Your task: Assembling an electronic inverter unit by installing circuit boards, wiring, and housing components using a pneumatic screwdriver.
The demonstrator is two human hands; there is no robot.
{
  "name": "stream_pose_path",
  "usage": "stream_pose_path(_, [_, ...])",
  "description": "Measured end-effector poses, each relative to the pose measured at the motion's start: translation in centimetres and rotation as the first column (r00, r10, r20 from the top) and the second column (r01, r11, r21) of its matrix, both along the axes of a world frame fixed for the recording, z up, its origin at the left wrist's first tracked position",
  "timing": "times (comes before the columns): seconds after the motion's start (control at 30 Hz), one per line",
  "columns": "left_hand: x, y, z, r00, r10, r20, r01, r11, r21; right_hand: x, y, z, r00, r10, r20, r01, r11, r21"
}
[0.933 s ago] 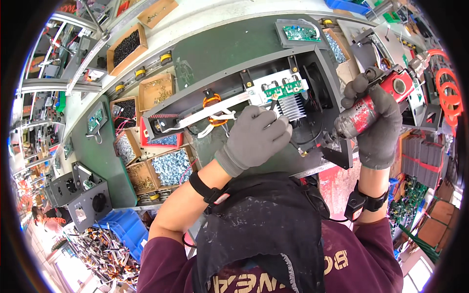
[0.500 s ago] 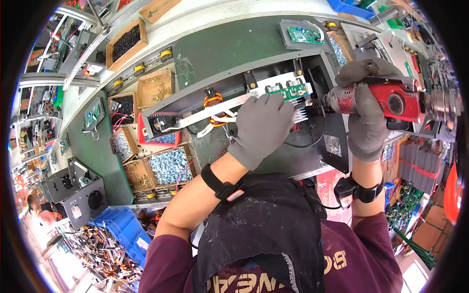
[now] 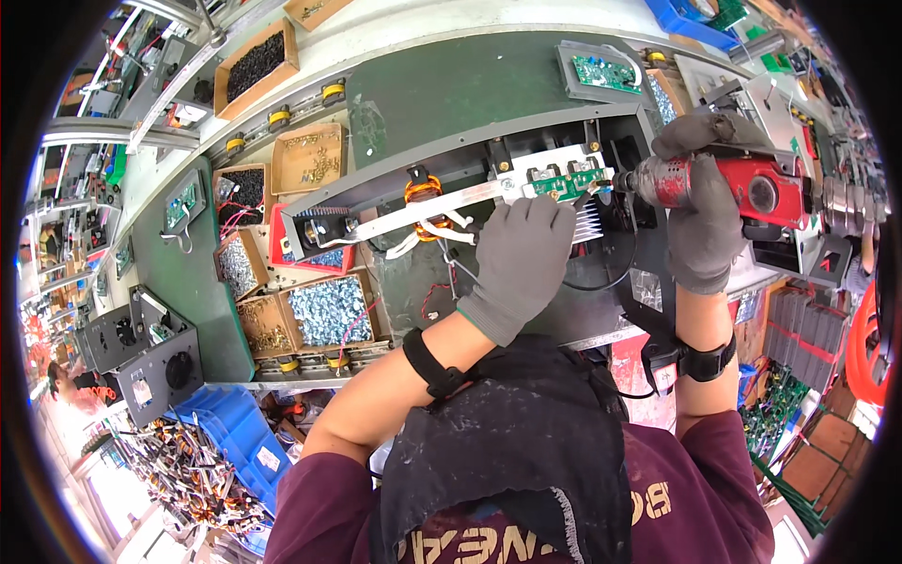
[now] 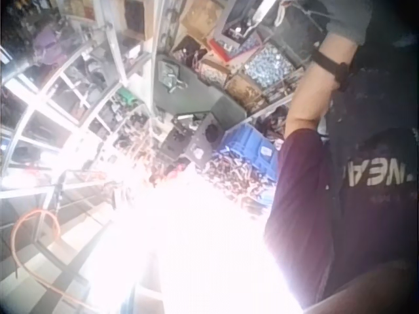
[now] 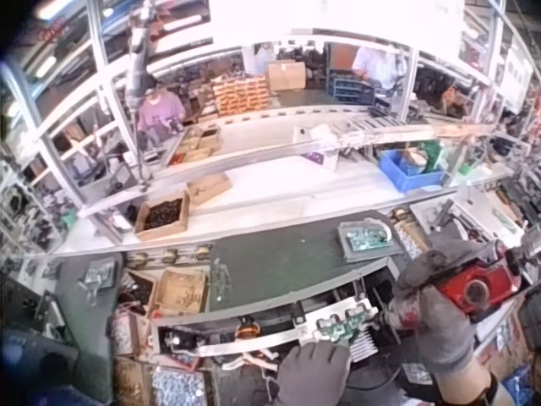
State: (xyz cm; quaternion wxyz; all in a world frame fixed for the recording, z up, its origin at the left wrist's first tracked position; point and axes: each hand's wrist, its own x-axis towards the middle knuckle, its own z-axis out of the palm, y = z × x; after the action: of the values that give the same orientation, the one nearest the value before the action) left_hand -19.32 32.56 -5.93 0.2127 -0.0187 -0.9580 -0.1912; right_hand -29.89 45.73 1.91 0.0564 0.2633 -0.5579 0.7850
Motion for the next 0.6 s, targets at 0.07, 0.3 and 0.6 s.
stream_pose_path(0.07, [0.4, 0.0, 0.0, 0.999, -0.045, 0.028, 0.046, 0.998, -0.048, 0.1, -0.6, 0.3, 1.000, -0.003, 0.024, 0.001, 0.997, 0.077])
stream_pose_path(0.3, [0.6, -0.1, 0.0, 0.996, -0.067, -0.062, 0.065, 0.998, -0.025, 0.7, -2.0, 1.3, 0.972, -0.234, -0.020, 0.227, 0.912, 0.341])
stream_pose_path(0.6, [0.3, 0.8, -1.1, 0.993, -0.117, -0.030, 0.114, 0.988, -0.101, 0.2, -0.9, 0.4, 0.979, -0.193, -0.063, 0.202, 0.955, 0.218])
